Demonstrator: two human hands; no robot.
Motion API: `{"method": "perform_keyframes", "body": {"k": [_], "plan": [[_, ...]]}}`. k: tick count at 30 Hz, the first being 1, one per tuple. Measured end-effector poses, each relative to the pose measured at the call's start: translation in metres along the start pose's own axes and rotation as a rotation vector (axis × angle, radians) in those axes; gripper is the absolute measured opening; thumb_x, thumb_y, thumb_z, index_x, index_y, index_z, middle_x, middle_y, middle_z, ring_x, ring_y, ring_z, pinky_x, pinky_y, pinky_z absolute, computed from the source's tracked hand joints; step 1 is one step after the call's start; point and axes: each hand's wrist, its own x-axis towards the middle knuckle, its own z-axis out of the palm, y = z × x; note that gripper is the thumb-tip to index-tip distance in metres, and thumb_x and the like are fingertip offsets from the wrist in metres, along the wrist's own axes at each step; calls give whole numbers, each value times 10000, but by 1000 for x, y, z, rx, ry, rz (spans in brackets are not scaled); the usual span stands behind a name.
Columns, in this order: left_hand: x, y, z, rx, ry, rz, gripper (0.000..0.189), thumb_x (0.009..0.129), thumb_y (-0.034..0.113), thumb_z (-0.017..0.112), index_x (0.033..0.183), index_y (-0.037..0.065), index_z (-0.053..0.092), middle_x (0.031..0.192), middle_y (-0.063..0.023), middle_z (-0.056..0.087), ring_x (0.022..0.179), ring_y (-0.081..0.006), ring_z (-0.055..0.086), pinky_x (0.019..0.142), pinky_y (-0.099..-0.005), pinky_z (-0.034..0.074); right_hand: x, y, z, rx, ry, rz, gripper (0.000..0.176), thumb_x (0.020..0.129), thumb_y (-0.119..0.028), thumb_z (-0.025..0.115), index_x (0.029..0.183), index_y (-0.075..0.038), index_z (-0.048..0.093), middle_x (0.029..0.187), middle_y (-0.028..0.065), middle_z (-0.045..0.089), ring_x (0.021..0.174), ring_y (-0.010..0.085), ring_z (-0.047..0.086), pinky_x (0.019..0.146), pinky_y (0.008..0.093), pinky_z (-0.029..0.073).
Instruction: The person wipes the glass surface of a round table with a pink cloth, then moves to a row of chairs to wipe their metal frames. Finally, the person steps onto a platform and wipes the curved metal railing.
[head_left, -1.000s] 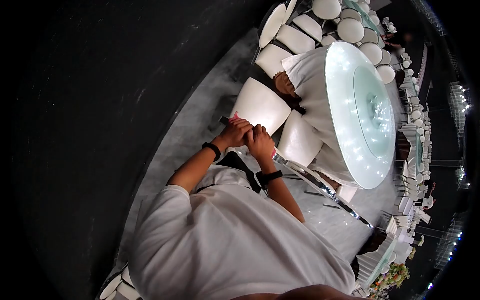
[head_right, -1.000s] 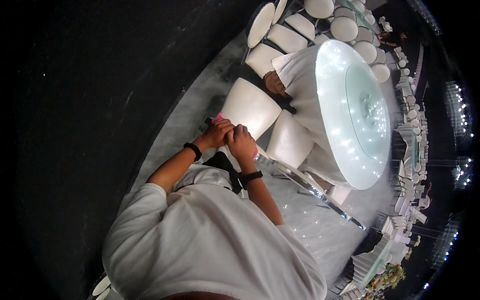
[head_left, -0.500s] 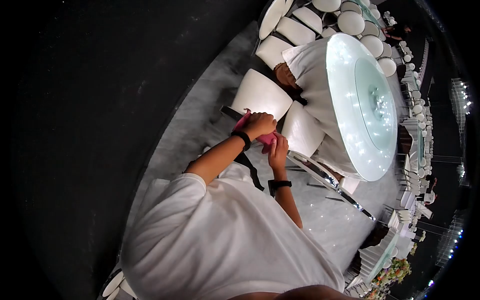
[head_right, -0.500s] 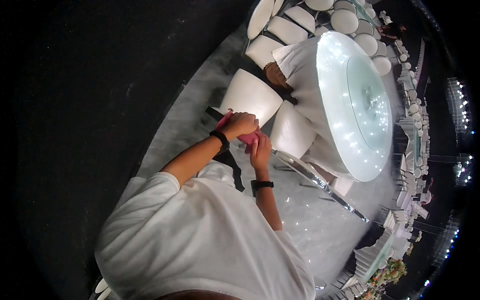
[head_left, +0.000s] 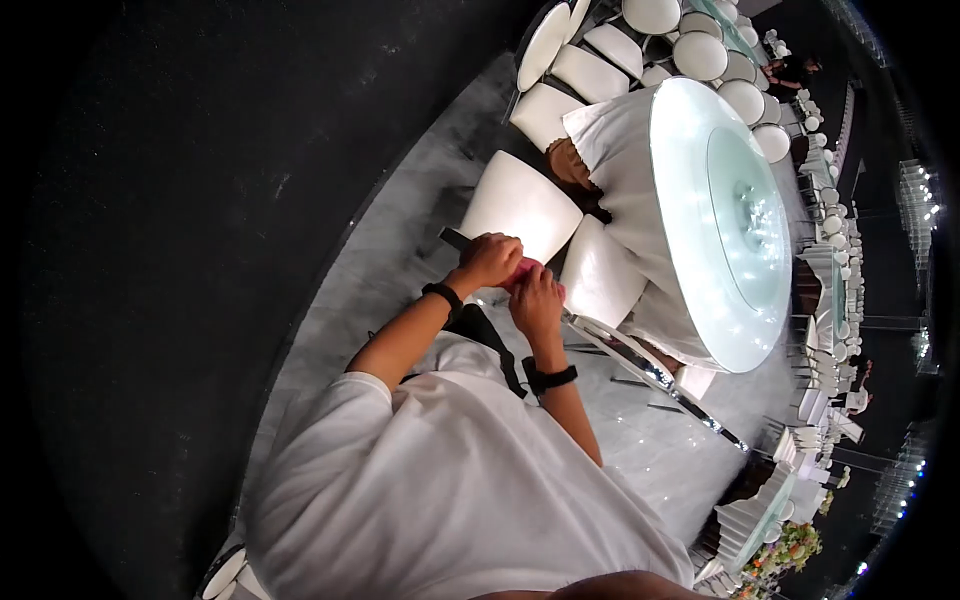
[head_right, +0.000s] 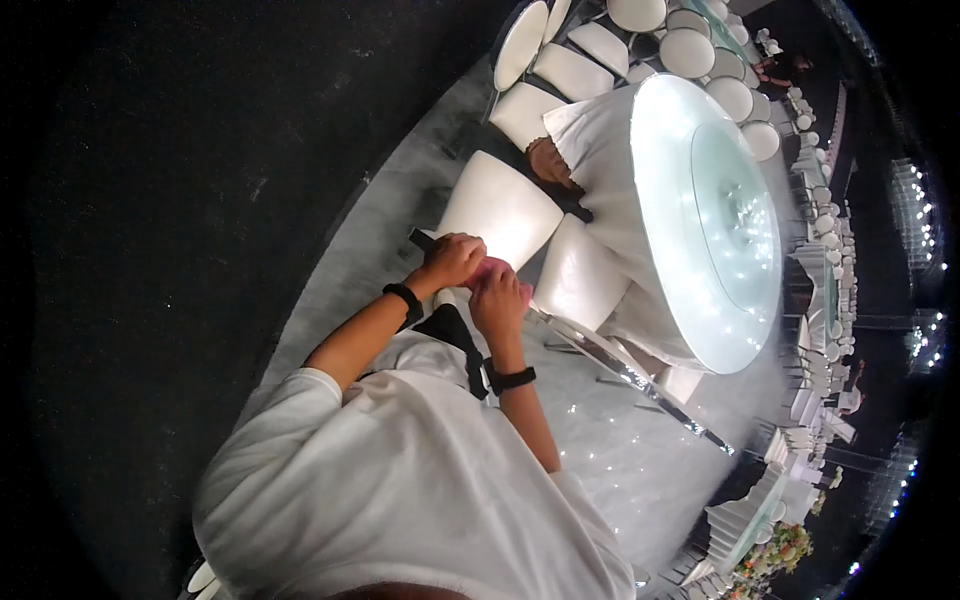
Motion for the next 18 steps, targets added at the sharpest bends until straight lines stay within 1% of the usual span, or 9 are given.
{"method": "perform_keyframes", "body": {"k": [2,4,8,10,11,13,15,16,18], "plan": [[-7,-47,12,-32,101,59,231,941,199,528,850,20,644,812,-171,690,778,-354,671,723,-445,519,22,-8,5,162,-15,-98,285,873,-226,572,1054,-9,528,981,226,592,892,421,607,779,514,490],[-10,-76,11,-335,184,-269,290,963,229,475,826,24,627,851,-182,677,846,-354,669,737,-440,508,29,-16,11,180,-52,-76,298,881,-249,558,1061,-14,529,967,216,608,894,412,623,785,515,495],[-12,-91,-1,-320,35,-389,287,1002,243,465,911,35,640,905,-137,704,874,-285,681,795,-406,518,12,-18,-4,197,-120,-141,384,822,-159,618,1173,-18,553,1116,200,602,1064,385,588,918,478,490],[-4,-62,-6,143,-154,-112,268,987,248,468,913,52,634,913,-131,678,905,-319,655,849,-458,486,1,-11,-21,334,55,-324,540,759,-32,631,1286,-8,514,1231,219,571,1145,409,556,967,485,470],[-5,-49,-1,193,-149,-42,248,974,258,478,933,68,633,934,-124,664,932,-333,636,878,-490,454,-6,2,-24,358,36,-320,599,737,13,616,1322,-6,487,1261,228,556,1168,419,544,981,495,458],[-14,-10,7,266,-194,64,223,952,275,502,992,96,629,1007,-124,631,1003,-350,592,926,-538,401,-29,39,-19,380,18,-317,661,715,58,602,1357,-4,460,1291,237,541,1191,429,532,995,505,446],[-17,16,7,211,-343,152,275,927,289,542,1125,114,617,1142,-145,581,1112,-374,531,932,-559,385,-50,77,6,471,-22,-69,679,700,99,574,1360,-3,445,1270,241,548,1164,437,536,985,518,439],[-16,19,8,206,-347,154,275,927,289,542,1125,114,617,1142,-145,581,1112,-374,531,932,-559,385,-53,81,8,468,-22,-63,679,700,99,574,1360,-3,445,1270,241,548,1164,437,536,985,518,439],[-14,25,11,144,-497,277,333,918,283,563,1208,125,605,1207,-148,551,1176,-374,492,950,-562,378,-53,84,5,320,-15,-36,588,738,10,620,1302,3,457,1187,234,590,1102,413,572,942,509,454]]}}
